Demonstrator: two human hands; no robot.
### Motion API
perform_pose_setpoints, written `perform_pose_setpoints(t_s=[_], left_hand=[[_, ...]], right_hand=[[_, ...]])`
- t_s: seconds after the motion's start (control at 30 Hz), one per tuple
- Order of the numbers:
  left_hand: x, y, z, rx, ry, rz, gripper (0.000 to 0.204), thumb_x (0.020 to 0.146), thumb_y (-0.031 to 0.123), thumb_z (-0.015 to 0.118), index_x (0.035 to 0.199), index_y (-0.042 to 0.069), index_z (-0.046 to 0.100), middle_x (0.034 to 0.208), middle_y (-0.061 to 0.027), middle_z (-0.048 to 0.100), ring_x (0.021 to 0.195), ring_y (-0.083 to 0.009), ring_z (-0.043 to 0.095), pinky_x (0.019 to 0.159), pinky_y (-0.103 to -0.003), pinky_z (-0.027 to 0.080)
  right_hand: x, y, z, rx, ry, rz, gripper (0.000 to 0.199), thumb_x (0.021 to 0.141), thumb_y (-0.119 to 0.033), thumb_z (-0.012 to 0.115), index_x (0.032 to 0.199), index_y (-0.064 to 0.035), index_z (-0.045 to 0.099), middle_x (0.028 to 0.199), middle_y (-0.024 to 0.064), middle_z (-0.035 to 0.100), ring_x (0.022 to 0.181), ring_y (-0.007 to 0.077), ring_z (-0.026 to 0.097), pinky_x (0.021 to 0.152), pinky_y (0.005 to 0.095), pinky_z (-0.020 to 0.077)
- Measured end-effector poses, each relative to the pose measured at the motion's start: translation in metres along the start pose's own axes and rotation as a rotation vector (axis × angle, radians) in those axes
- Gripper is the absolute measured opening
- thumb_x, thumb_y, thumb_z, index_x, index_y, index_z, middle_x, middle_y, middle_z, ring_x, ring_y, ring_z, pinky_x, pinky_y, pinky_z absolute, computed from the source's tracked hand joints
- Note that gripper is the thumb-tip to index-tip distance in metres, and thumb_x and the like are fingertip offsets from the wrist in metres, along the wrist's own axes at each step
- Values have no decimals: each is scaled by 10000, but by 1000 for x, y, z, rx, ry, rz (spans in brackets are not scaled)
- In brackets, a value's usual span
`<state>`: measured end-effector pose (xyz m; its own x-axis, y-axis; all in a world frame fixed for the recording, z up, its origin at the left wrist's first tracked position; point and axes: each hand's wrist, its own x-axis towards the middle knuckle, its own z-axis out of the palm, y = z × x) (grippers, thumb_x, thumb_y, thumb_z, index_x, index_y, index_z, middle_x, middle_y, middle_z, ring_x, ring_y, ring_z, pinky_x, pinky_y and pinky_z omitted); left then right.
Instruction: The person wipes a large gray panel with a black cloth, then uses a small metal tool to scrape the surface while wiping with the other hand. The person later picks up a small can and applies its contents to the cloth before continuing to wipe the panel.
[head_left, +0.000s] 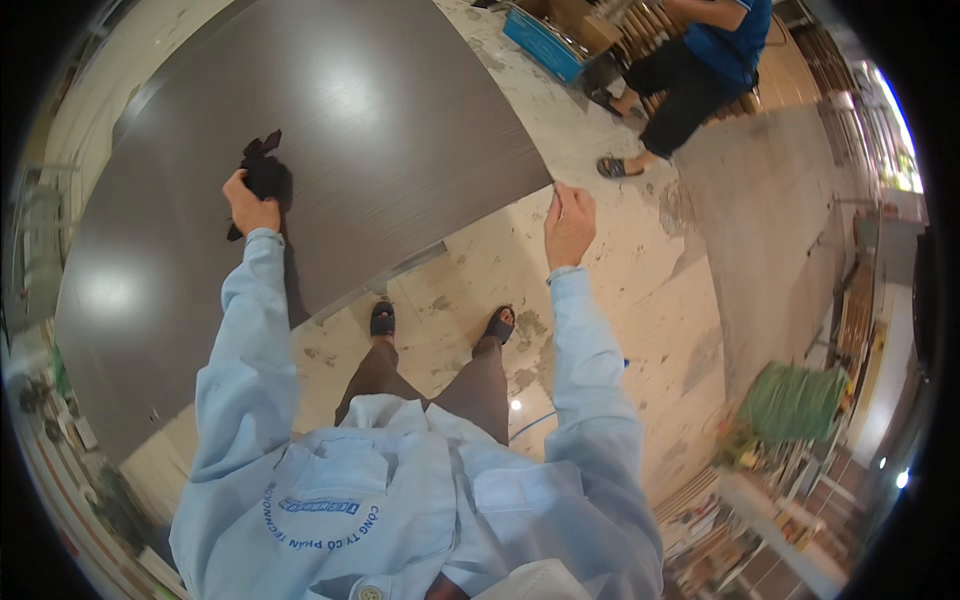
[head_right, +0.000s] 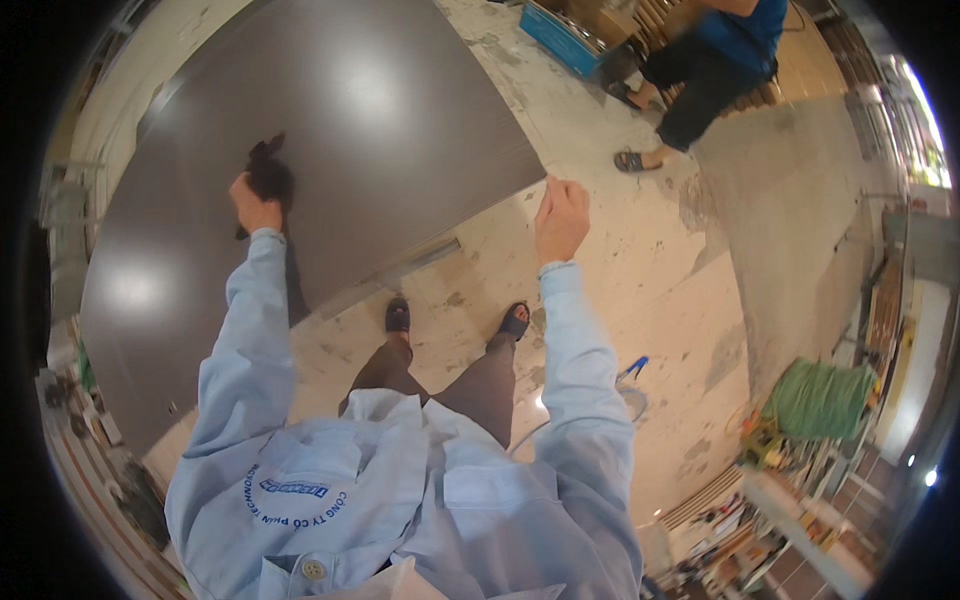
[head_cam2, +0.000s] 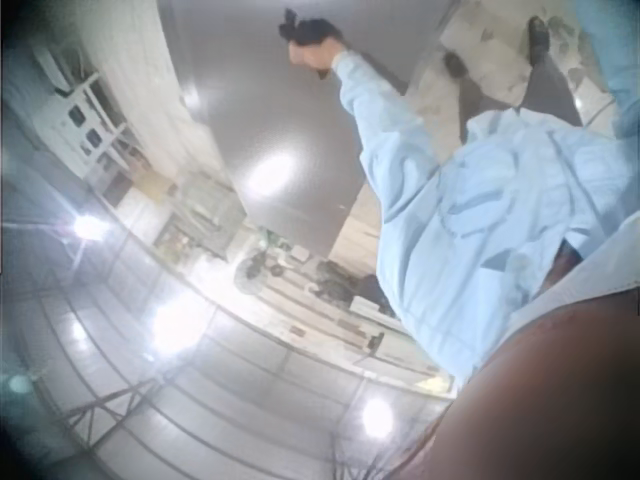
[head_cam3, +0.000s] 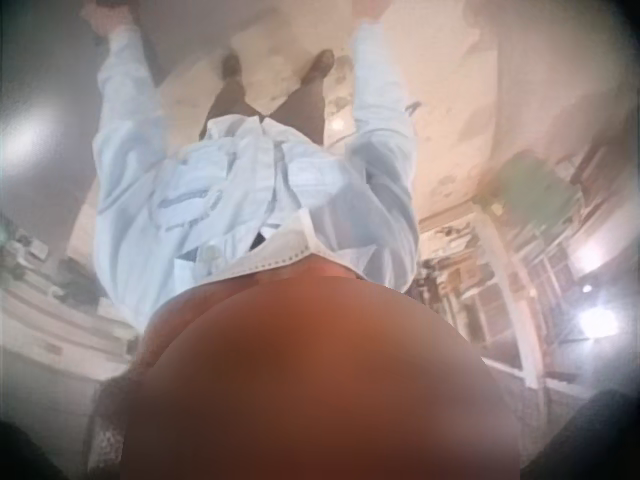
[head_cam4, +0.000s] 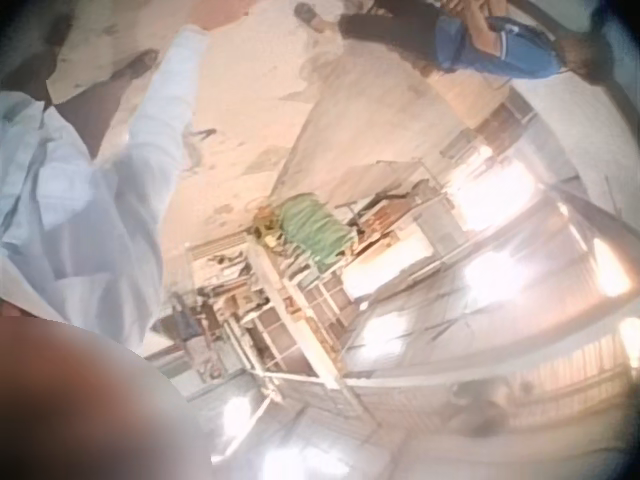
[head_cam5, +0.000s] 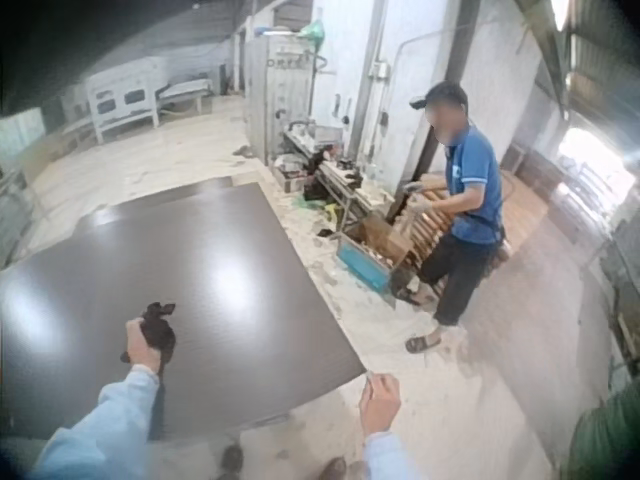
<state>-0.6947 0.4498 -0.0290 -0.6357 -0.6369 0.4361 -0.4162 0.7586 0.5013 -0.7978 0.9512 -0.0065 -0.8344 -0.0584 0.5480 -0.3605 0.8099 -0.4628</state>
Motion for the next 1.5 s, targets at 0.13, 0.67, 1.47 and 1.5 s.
perform_pose_setpoints(t_s=[0.13, 0.67, 1.47, 1.5], left_hand=[[22, -40, -28, 207, -49, 168, 711, 734, 1, 663, 1408, 201, 553, 1425, -109, 522, 1322, -384, 506, 1115, -492, 404], [20, -68, -13, 261, -191, 154, 701, 819, 134, 607, 1499, 252, 483, 1562, -105, 453, 1461, -319, 393, 1207, -499, 265], [20, -59, -16, 344, -207, 102, 682, 851, 137, 610, 1509, 249, 466, 1570, -92, 448, 1459, -318, 401, 1197, -502, 282], [20, -59, -16, 336, -205, 113, 683, 851, 136, 607, 1510, 244, 464, 1569, -94, 448, 1458, -318, 401, 1197, -503, 282]], right_hand=[[-12, -6, 15, -91, 38, 33, 158, 903, -53, 697, 1050, -87, 743, 905, 89, 621, 855, 299, 602, 729, 405, 510], [-69, -113, 23, -80, -104, 71, 233, 841, -33, 658, 1050, -69, 753, 903, 101, 615, 856, 288, 602, 714, 397, 514], [-112, -130, 63, 96, 299, 325, 246, 874, 12, 651, 1089, -65, 741, 989, 133, 669, 894, 317, 636, 761, 423, 522], [-108, -119, 69, 165, 361, 395, 243, 870, 7, 664, 1083, -75, 748, 967, 130, 660, 876, 313, 628, 741, 415, 518]])
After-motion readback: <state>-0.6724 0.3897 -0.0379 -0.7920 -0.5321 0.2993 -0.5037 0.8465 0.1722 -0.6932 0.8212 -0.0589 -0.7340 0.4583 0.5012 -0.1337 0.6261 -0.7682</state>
